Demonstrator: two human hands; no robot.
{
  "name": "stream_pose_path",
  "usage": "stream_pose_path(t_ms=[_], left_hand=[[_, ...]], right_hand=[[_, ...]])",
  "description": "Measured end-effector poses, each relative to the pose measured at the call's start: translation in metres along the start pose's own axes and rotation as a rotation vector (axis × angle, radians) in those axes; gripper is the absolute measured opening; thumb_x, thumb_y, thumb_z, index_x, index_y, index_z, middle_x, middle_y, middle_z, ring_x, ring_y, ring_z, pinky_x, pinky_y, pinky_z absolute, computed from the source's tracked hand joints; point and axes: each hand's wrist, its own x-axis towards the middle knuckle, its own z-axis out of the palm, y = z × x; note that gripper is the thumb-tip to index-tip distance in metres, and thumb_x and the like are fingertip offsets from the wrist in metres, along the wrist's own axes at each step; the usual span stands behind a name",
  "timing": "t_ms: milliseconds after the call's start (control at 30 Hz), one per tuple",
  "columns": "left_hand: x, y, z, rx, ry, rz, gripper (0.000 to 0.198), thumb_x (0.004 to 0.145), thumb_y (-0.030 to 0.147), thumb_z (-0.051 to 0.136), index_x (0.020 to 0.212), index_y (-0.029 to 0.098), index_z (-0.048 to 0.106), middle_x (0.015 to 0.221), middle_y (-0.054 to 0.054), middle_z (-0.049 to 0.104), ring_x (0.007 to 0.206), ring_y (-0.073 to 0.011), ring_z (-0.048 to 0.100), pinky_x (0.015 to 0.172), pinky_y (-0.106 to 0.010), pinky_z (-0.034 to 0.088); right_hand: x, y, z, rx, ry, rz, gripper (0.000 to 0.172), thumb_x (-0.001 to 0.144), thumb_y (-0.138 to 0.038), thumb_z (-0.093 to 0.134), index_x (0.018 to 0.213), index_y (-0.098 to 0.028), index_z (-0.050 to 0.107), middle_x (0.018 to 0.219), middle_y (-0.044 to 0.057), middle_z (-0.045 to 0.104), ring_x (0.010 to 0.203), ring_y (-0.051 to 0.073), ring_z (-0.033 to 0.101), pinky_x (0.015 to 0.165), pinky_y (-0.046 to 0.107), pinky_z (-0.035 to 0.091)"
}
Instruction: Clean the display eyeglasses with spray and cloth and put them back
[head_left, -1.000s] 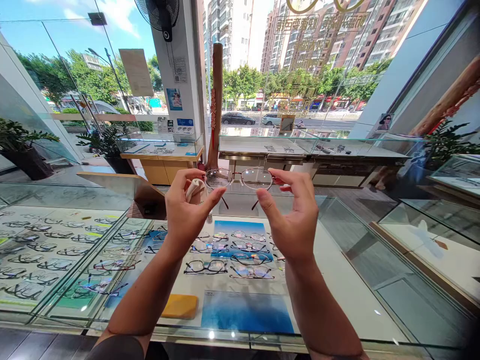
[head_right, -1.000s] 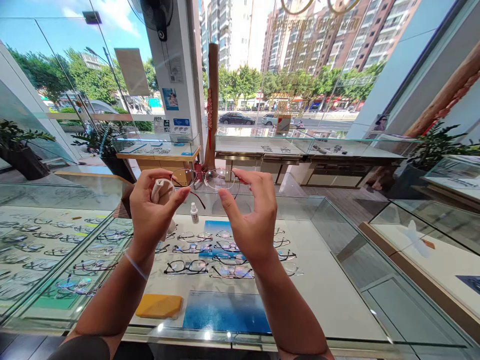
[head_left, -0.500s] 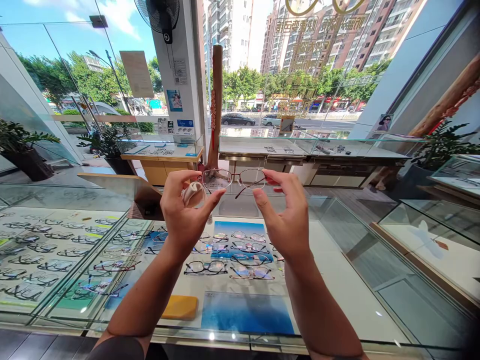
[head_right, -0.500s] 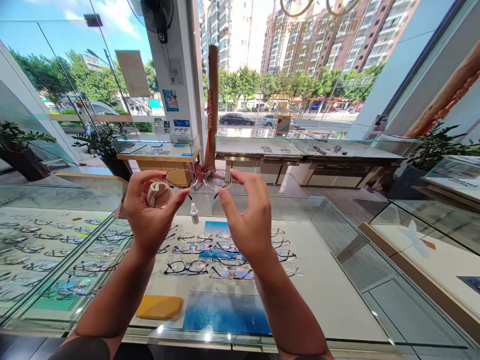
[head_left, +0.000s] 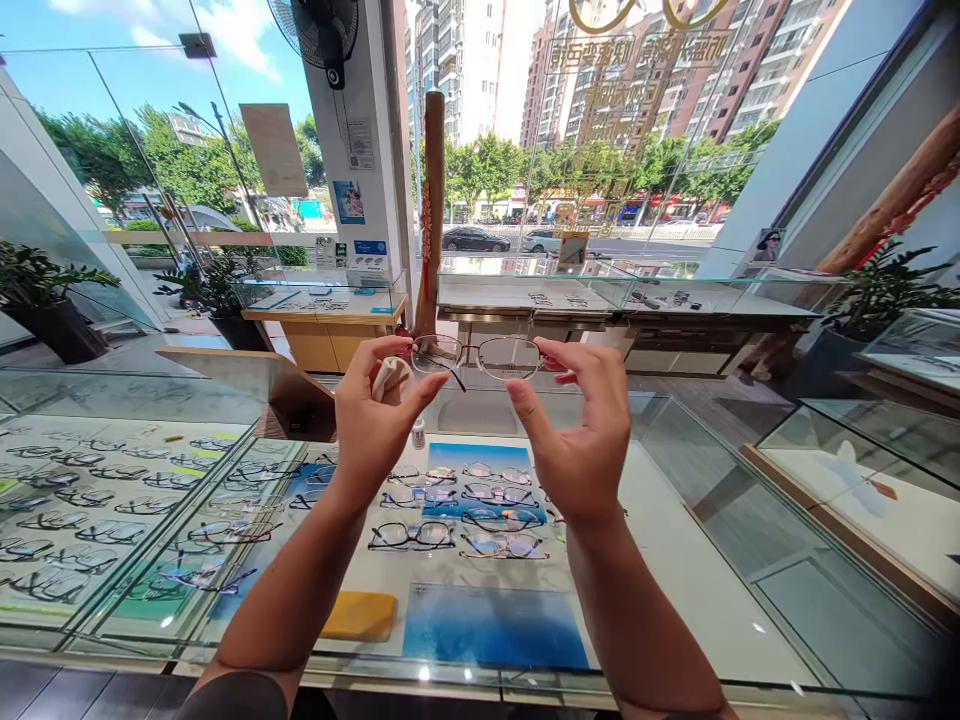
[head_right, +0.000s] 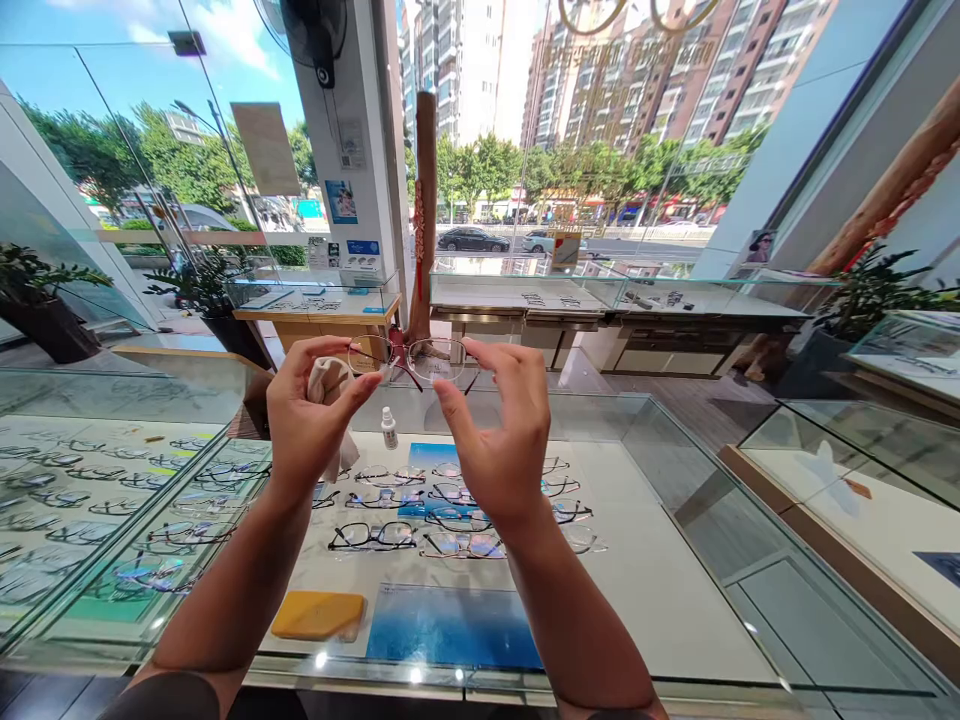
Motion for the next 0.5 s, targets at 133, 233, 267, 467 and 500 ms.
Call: stream_pose_path(t_ms=[133, 233, 267, 467, 500], left_hand=[[-0.002, -0.003, 0.005, -0.018, 0.039, 0.030, 0.043, 0.082, 0.038, 0.096, 0.118, 0.025, 0.076, 0.114, -0.005, 0.079, 0.100, -0.0189, 0.076, 0.082, -0.031, 0.062], [-0.004, -0.004, 0.010, -0.040, 0.074, 0.048, 0.044, 0.084, 0.037, 0.095, 0.122, 0.025, 0.075, 0.117, -0.005, 0.079, 0.100, -0.0180, 0.076, 0.084, -0.031, 0.062], [-0.005, -0.004, 0.011, -0.050, 0.083, 0.050, 0.044, 0.085, 0.037, 0.094, 0.123, 0.026, 0.075, 0.119, -0.005, 0.079, 0.101, -0.0178, 0.076, 0.087, -0.031, 0.063], [-0.008, -0.006, 0.017, -0.117, 0.093, 0.036, 0.050, 0.085, 0.042, 0.094, 0.126, 0.026, 0.071, 0.125, -0.008, 0.078, 0.116, -0.0211, 0.077, 0.100, -0.035, 0.064], [-0.008, -0.006, 0.018, -0.122, 0.100, 0.030, 0.051, 0.084, 0.043, 0.094, 0.125, 0.026, 0.071, 0.126, -0.008, 0.078, 0.117, -0.0214, 0.077, 0.099, -0.035, 0.064]], right_hand=[[-0.002, 0.002, 0.002, -0.015, 0.023, -0.066, 0.038, 0.097, -0.025, 0.075, 0.135, -0.032, 0.070, 0.120, 0.006, 0.068, 0.115, 0.028, 0.067, 0.093, 0.047, 0.061], [-0.004, 0.003, 0.003, -0.049, 0.044, -0.100, 0.040, 0.097, -0.026, 0.076, 0.137, -0.031, 0.069, 0.122, 0.007, 0.067, 0.117, 0.029, 0.066, 0.093, 0.048, 0.062], [-0.004, 0.003, 0.004, -0.058, 0.049, -0.106, 0.041, 0.098, -0.026, 0.076, 0.137, -0.031, 0.068, 0.122, 0.007, 0.067, 0.117, 0.030, 0.066, 0.093, 0.048, 0.062], [-0.005, -0.002, 0.005, -0.050, 0.066, -0.138, 0.043, 0.097, -0.025, 0.077, 0.138, -0.034, 0.068, 0.120, 0.006, 0.067, 0.115, 0.030, 0.065, 0.094, 0.048, 0.060], [-0.006, -0.003, 0.005, -0.050, 0.057, -0.129, 0.043, 0.097, -0.025, 0.076, 0.138, -0.035, 0.068, 0.120, 0.006, 0.067, 0.115, 0.030, 0.065, 0.096, 0.050, 0.060]])
